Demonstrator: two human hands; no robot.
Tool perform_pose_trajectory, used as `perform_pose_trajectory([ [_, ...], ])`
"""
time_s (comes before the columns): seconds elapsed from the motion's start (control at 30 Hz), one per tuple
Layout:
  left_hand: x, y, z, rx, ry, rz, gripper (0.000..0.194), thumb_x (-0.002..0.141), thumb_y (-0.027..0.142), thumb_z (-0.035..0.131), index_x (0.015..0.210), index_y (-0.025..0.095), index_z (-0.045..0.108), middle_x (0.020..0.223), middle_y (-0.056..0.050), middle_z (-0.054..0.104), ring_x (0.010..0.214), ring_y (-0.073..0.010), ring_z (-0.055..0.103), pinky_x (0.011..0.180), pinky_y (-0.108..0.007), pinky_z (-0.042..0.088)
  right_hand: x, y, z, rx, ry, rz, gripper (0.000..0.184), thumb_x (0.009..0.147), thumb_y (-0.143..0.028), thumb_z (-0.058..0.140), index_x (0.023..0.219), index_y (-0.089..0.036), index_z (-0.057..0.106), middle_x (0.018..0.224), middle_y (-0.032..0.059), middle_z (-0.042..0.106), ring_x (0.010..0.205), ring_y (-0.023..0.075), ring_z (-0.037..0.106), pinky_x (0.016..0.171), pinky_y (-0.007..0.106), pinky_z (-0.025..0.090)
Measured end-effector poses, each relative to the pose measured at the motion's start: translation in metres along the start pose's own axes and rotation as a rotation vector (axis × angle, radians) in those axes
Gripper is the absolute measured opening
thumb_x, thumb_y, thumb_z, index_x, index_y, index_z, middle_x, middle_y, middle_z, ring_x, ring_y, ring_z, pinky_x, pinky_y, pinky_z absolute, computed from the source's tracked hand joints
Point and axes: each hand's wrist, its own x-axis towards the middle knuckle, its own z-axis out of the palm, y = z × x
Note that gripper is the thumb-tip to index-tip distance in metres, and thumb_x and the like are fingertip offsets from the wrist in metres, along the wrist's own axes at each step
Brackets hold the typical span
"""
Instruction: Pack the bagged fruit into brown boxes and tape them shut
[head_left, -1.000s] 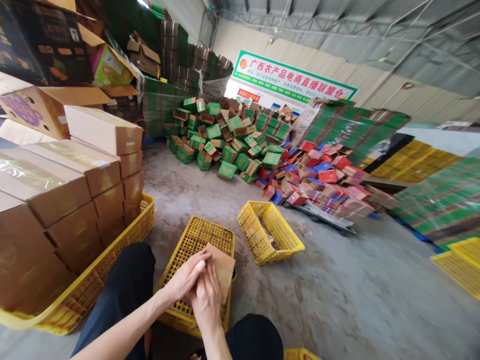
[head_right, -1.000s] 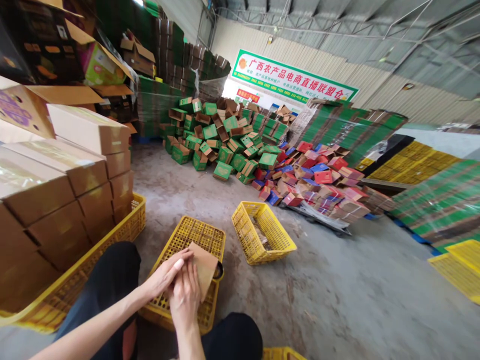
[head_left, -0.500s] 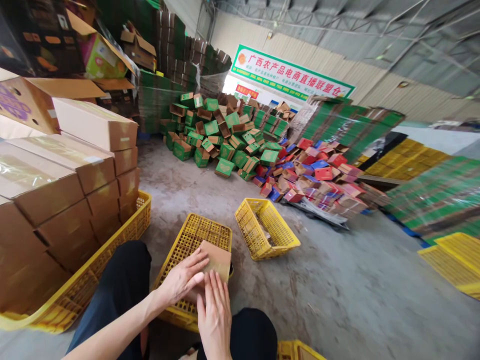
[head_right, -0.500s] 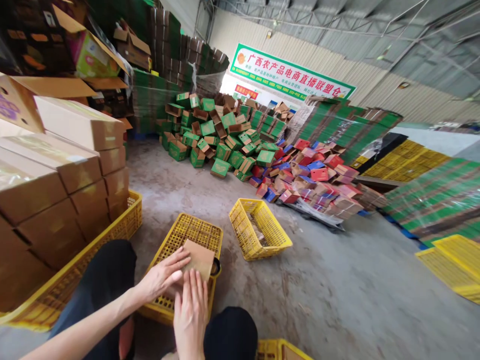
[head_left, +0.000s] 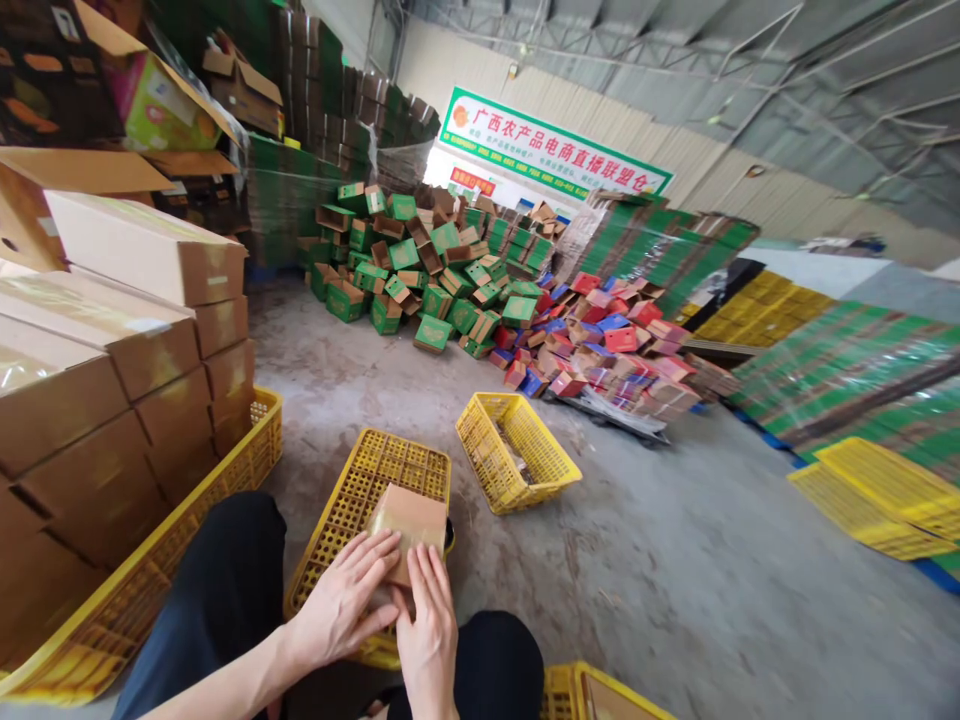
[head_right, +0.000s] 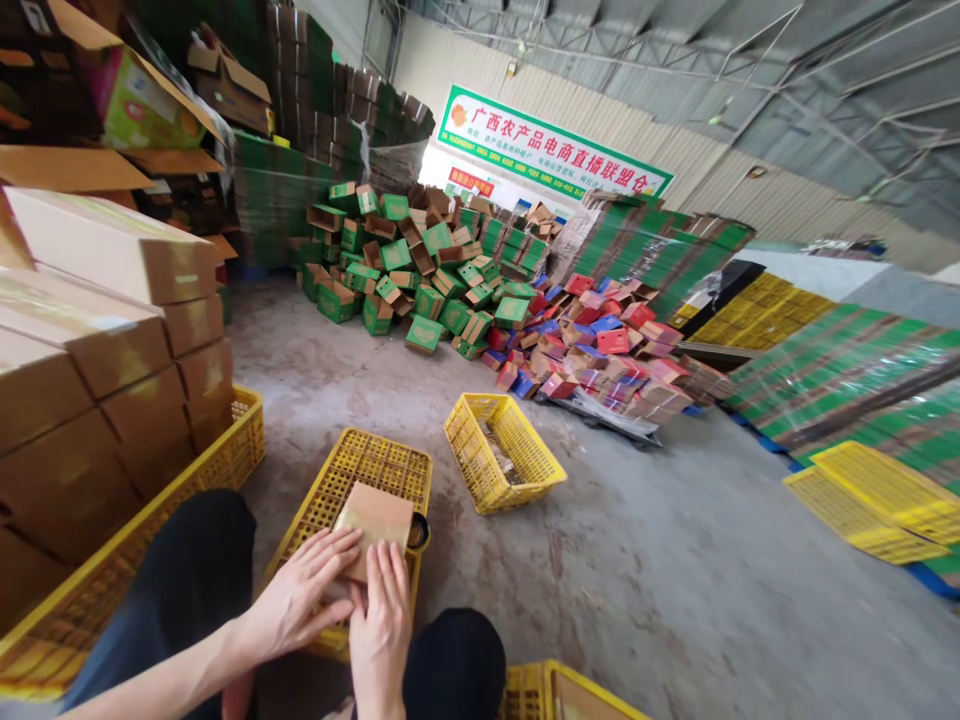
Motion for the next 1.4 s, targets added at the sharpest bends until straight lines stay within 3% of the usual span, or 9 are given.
perform_pose_trajectory([
  [0.17, -0.004, 0.004, 0.000, 0.085, 0.001, -0.026, 0.065, 0.102, 0.052, 0.057, 0.160, 0.029, 0.040, 0.159, -0.006, 0.050, 0.146, -0.0271, 0.048, 0.125, -0.040, 0.032, -0.007, -0.001, -0.010, 0.019, -0.035, 0.054, 0.055, 0.105, -0.037, 0.053, 0.158, -0.022, 0.044, 0.157, 0.0097, 0.051, 0.143, 0.0290, 0.052, 0.111, 0.044, 0.055],
  [0.37, -0.003, 0.007, 0.005, 0.105, -0.008, -0.043, 0.073, 0.100, 0.053, 0.057, 0.165, 0.032, 0.029, 0.159, -0.007, 0.050, 0.143, -0.0300, 0.049, 0.127, -0.045, 0.023, -0.008, 0.000, -0.012, 0.038, -0.029, 0.150, 0.048, 0.109, -0.036, 0.043, 0.153, -0.020, 0.051, 0.155, 0.0099, 0.054, 0.143, 0.0269, 0.052, 0.112, 0.041, 0.054],
  [0.53, 0.000, 0.004, 0.010, 0.112, -0.010, -0.064, 0.071, 0.101, 0.043, 0.058, 0.165, 0.031, 0.029, 0.160, -0.007, 0.049, 0.145, -0.0303, 0.046, 0.127, -0.048, 0.018, 0.010, -0.002, -0.011, 0.020, -0.061, 0.158, 0.052, 0.110, -0.040, 0.038, 0.156, -0.018, 0.047, 0.157, 0.0116, 0.051, 0.149, 0.0284, 0.044, 0.117, 0.049, 0.048],
  [0.67, 0.000, 0.003, 0.011, 0.122, -0.011, -0.079, 0.069, 0.101, 0.041, 0.057, 0.164, 0.029, 0.033, 0.159, -0.007, 0.049, 0.145, -0.0304, 0.044, 0.128, -0.049, 0.015, 0.014, -0.004, -0.010, 0.059, -0.133, 0.150, 0.053, 0.111, -0.040, 0.034, 0.156, -0.017, 0.047, 0.159, 0.0101, 0.048, 0.149, 0.0251, 0.043, 0.118, 0.043, 0.048],
  [0.8, 0.003, 0.004, 0.011, 0.130, -0.029, -0.085, 0.068, 0.099, 0.038, 0.058, 0.162, 0.027, 0.036, 0.158, -0.008, 0.050, 0.144, -0.0306, 0.044, 0.128, -0.050, 0.012, 0.010, -0.001, -0.010, 0.041, -0.098, 0.168, 0.054, 0.110, -0.041, 0.034, 0.156, -0.015, 0.046, 0.160, 0.0113, 0.046, 0.150, 0.0252, 0.043, 0.118, 0.042, 0.048],
  [0.97, 0.016, 0.004, 0.005, 0.138, -0.055, -0.097, 0.066, 0.096, 0.042, 0.059, 0.158, 0.028, 0.043, 0.149, -0.010, 0.057, 0.134, -0.0322, 0.051, 0.124, -0.051, 0.022, 0.025, 0.001, -0.015, 0.002, -0.091, 0.116, 0.049, 0.111, -0.039, 0.035, 0.143, -0.015, 0.063, 0.146, 0.0127, 0.063, 0.141, 0.0255, 0.055, 0.119, 0.045, 0.045],
  [1.07, 0.028, 0.002, 0.002, 0.144, -0.051, -0.113, 0.068, 0.093, 0.048, 0.062, 0.155, 0.027, 0.048, 0.141, -0.012, 0.061, 0.128, -0.0335, 0.054, 0.120, -0.051, 0.029, 0.039, -0.001, -0.012, 0.006, -0.108, 0.109, 0.051, 0.110, -0.042, 0.036, 0.145, -0.014, 0.061, 0.148, 0.0140, 0.060, 0.142, 0.0262, 0.054, 0.119, 0.045, 0.046],
  [1.2, 0.036, 0.000, 0.001, 0.174, -0.037, -0.048, 0.068, 0.095, 0.046, 0.058, 0.158, 0.025, 0.043, 0.153, -0.010, 0.055, 0.142, -0.0319, 0.047, 0.128, -0.049, 0.016, 0.042, -0.006, -0.003, 0.015, -0.146, 0.089, 0.058, 0.110, -0.046, 0.037, 0.152, -0.009, 0.051, 0.158, 0.0155, 0.048, 0.149, 0.0283, 0.045, 0.119, 0.046, 0.046],
  [1.4, 0.035, -0.003, 0.003, 0.356, -0.031, -0.053, 0.076, 0.094, 0.049, 0.055, 0.160, 0.015, 0.039, 0.163, -0.012, 0.043, 0.151, -0.0292, 0.039, 0.131, -0.049, 0.001, 0.037, -0.001, -0.003, -0.009, -0.124, 0.042, 0.053, 0.110, -0.043, 0.037, 0.152, -0.015, 0.052, 0.154, 0.0126, 0.055, 0.146, 0.0273, 0.049, 0.118, 0.046, 0.047],
])
